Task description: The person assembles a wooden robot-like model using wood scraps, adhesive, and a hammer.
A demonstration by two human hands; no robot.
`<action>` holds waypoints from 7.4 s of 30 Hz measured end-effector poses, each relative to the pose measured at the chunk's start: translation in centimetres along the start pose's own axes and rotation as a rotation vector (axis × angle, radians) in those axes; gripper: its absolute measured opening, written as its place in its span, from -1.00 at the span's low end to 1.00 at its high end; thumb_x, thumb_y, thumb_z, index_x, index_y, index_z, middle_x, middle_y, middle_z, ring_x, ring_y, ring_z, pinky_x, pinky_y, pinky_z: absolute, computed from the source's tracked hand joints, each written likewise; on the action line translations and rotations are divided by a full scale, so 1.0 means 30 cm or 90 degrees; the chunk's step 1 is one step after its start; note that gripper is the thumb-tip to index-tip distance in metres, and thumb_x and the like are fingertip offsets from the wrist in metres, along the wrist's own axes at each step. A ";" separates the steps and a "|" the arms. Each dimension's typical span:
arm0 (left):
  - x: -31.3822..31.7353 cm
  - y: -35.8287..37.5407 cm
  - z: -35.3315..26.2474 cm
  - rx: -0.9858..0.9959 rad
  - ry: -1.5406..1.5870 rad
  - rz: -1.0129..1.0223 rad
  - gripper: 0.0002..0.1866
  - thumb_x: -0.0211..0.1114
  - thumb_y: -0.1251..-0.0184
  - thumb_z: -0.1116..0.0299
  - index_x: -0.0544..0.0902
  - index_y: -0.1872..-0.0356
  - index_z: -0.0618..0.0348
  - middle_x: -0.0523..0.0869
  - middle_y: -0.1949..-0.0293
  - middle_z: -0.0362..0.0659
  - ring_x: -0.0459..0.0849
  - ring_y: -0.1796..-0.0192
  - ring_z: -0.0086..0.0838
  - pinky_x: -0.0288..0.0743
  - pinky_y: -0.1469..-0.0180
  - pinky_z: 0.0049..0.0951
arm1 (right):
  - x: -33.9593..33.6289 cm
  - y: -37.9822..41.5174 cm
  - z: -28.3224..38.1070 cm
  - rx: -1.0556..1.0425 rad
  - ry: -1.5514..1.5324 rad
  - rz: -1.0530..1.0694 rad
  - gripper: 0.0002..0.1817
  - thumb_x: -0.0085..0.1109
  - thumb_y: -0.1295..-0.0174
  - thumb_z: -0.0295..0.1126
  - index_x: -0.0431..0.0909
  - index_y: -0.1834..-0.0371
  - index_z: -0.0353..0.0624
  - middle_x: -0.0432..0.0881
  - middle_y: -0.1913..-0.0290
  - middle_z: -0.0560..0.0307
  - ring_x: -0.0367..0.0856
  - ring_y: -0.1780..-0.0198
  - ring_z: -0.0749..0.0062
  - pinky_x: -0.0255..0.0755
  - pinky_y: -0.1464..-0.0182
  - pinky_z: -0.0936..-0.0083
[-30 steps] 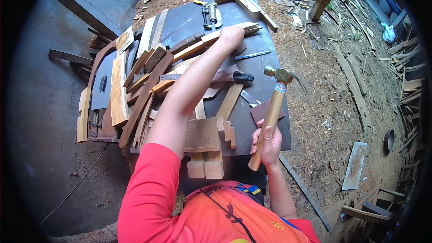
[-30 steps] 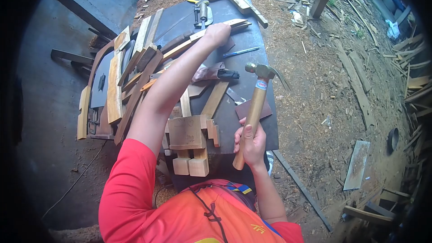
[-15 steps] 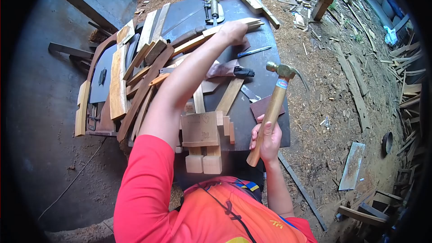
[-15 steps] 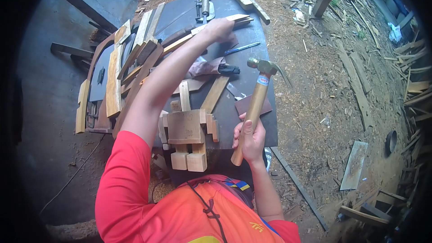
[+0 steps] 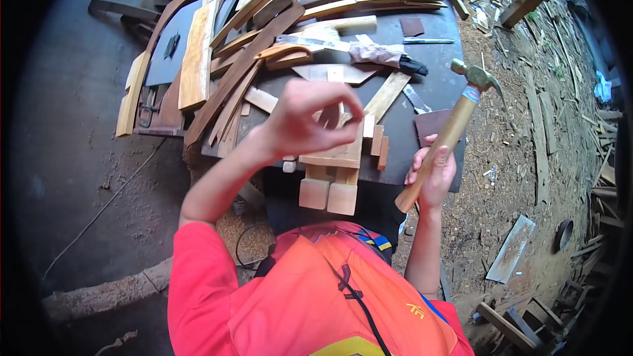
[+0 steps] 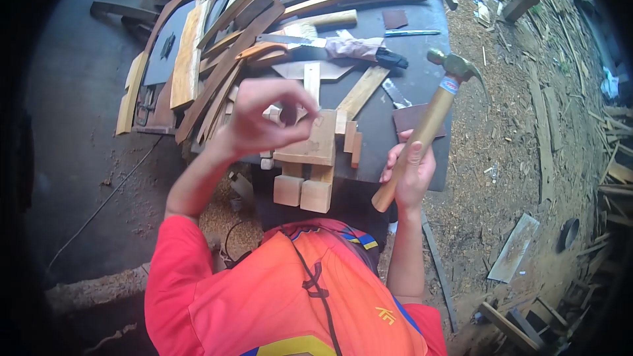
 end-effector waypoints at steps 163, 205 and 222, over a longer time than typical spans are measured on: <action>0.043 0.559 0.066 -0.097 -0.258 -0.087 -0.72 0.56 -0.27 0.39 0.88 0.00 0.07 0.90 -0.17 -0.33 0.76 -0.10 -0.29 0.61 -0.10 -0.27 | 0.293 0.439 0.110 0.217 0.300 0.259 0.01 0.28 -0.46 0.26 0.37 -0.50 -0.60 0.52 0.45 0.16 0.38 0.69 0.66 0.21 0.65 0.66; 0.060 0.601 0.073 -0.064 -0.308 -0.157 -0.67 0.57 -0.19 0.43 0.92 -0.02 0.00 0.92 -0.16 -0.36 0.80 -0.08 -0.33 0.60 -0.13 -0.28 | 0.333 0.487 0.151 0.258 0.353 0.278 -0.10 0.26 -0.50 0.19 0.44 -0.52 -0.50 0.53 0.44 0.23 0.38 0.64 0.71 0.22 0.57 0.67; 0.061 0.606 0.069 -0.076 -0.293 -0.177 -0.65 0.58 -0.13 0.48 0.92 0.01 0.01 0.92 -0.14 -0.34 0.80 -0.02 -0.34 0.59 -0.10 -0.30 | 0.326 0.472 0.171 0.221 0.319 0.256 0.05 0.25 -0.46 0.29 0.34 -0.54 -0.62 0.53 0.47 0.21 0.40 0.67 0.68 0.22 0.63 0.67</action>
Point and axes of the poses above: each hand's wrist, its own y-axis away from the middle knuckle, its own x-axis out of the palm, z = x × y, the point moved 9 cm from there along -y, towards the middle knuckle
